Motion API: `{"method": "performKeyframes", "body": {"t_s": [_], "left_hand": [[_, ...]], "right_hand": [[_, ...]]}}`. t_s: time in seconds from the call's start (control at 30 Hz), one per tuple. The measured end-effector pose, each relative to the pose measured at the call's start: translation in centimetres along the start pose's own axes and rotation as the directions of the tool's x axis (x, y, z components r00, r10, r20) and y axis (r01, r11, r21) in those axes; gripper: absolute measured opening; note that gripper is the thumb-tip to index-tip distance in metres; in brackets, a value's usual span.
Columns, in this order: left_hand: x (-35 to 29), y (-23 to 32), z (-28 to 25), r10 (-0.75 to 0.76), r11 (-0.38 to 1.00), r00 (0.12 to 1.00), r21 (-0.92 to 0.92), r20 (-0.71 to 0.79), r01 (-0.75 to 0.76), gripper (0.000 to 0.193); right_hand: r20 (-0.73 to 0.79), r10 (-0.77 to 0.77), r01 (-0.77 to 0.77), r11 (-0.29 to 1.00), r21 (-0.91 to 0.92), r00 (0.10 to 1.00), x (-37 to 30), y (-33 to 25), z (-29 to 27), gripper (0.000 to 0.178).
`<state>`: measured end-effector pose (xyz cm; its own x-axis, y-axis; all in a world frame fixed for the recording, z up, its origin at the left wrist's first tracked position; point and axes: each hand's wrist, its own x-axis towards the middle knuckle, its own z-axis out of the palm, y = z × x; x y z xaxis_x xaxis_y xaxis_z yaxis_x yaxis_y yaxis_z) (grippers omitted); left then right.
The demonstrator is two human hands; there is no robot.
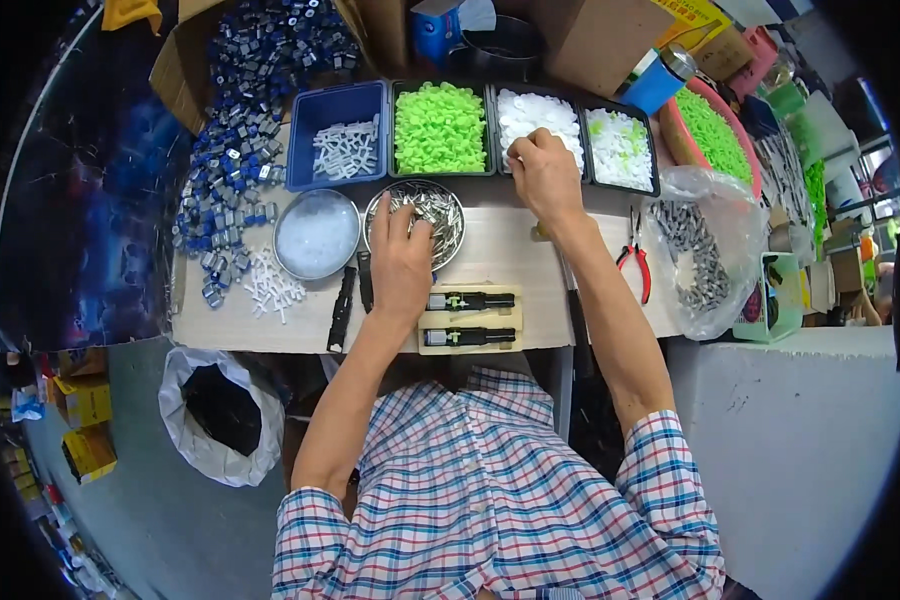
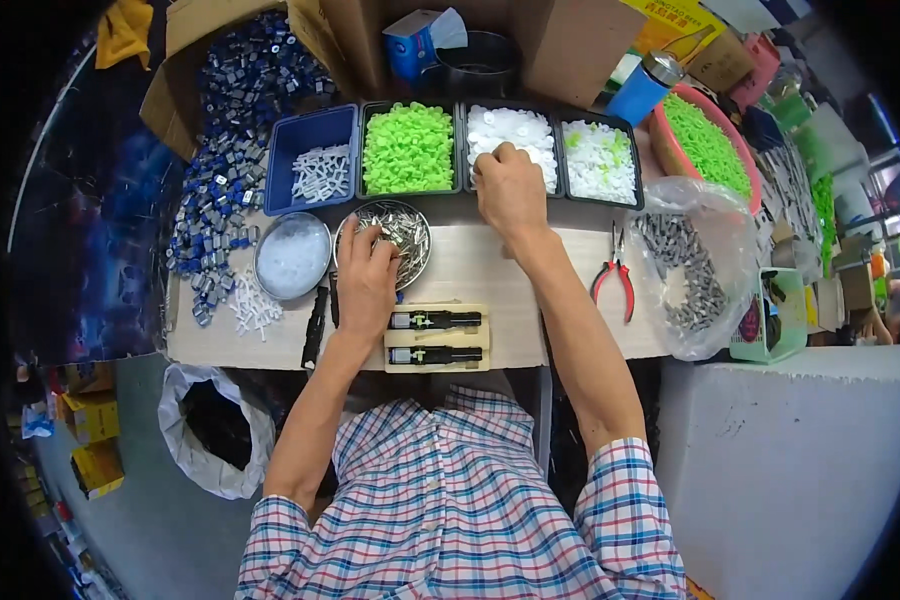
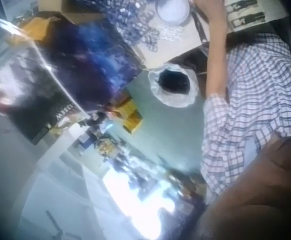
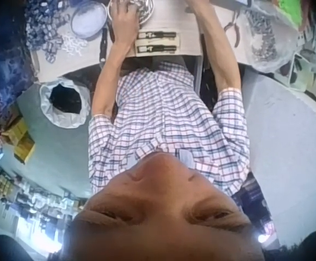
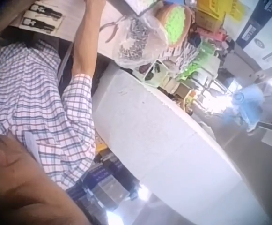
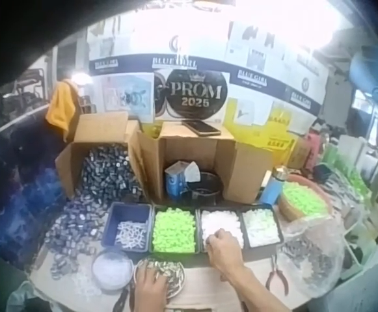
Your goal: Assembling small components at a workbench using various tools.
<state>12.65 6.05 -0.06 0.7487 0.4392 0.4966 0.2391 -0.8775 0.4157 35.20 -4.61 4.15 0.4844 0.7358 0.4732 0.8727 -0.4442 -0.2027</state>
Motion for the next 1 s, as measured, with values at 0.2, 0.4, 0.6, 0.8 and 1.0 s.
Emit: {"method": "performKeyframes", "body": {"t_s": [0.2,0.4,0.6,0.8,1.0], "left_hand": [[0.0,0.2,-0.2,0.045,0.999,0.997,-0.008,-0.069,-0.045,0.009],[0.1,0.0,-0.2,0.087,0.996,0.988,0.026,-0.131,-0.085,0.011],[0.1,-0.3,-0.5,0.078,0.997,0.985,0.011,-0.152,-0.077,0.011],[0.4,0.2,-1.5,0.016,0.996,0.987,-0.088,-0.159,-0.03,0.008],[-0.1,1.2,-1.7,-0.334,0.819,0.936,-0.527,-0.114,0.228,0.007]], "right_hand": [[-0.046,-0.011,0.014,0.998,0.064,0.999,-0.2,-0.2,0.3,0.01],[-0.018,-0.022,0.023,0.999,0.033,1.0,0.1,0.4,0.8,0.007],[-0.179,-0.067,0.077,0.996,0.048,0.982,-0.6,1.0,1.6,0.007],[-0.346,0.096,0.033,0.937,0.348,0.933,-3.3,-3.0,1.1,0.003],[0.17,0.401,-0.369,0.496,0.786,0.9,-9.1,-11.6,-0.7,0.007]]}}
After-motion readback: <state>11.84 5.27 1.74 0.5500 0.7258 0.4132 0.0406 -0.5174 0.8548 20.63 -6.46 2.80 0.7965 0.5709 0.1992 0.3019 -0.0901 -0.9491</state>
